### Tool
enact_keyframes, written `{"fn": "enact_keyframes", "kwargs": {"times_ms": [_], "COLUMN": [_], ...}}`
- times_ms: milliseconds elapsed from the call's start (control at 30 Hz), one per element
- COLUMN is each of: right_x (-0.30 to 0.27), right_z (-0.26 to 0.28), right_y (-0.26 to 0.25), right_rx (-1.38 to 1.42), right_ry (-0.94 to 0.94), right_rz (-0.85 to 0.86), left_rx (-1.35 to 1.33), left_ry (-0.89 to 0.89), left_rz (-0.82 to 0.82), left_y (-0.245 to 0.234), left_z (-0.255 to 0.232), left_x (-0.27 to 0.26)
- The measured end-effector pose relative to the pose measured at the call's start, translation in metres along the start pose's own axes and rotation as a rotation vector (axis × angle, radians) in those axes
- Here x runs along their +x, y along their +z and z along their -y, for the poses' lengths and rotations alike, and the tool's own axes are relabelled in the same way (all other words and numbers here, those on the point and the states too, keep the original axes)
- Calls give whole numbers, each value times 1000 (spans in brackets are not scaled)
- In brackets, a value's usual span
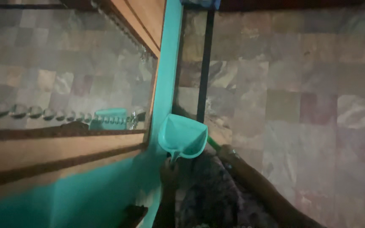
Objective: The person sweeps debris from a tiled floor into a dustpan using a broom, moving through several connected rooms and around furniture like a cabinet and an air cooler.
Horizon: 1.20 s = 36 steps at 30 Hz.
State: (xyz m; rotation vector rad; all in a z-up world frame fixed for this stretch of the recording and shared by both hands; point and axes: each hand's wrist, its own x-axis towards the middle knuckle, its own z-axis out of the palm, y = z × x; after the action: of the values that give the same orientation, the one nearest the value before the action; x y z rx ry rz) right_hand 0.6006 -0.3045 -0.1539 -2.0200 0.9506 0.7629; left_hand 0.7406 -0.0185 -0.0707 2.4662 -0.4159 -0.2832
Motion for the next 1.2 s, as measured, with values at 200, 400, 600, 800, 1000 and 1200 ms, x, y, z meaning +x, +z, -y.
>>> {"fn": "enact_keyframes", "kwargs": {"times_ms": [200,400,600,800,1000,1200], "right_x": [23,22,55,118,118,115], "right_z": [-39,0,56,85,57,93], "right_y": [-46,-78,-85,-89,-106,-114], "right_rx": [180,280,247,237,543,467], "right_ry": [303,406,238,152,310,334], "right_rz": [-115,-289,-175,-126,-241,-415], "left_rx": [-14,19,-43,-101,-62,-84], "left_ry": [-75,-179,-199,98,92,190], "left_rz": [23,174,273,194,149,30], "left_y": [2,4,7,22,23,25], "left_z": [-18,-33,-51,-33,-24,-37], "left_x": [38,99,152,209,231,241]}}
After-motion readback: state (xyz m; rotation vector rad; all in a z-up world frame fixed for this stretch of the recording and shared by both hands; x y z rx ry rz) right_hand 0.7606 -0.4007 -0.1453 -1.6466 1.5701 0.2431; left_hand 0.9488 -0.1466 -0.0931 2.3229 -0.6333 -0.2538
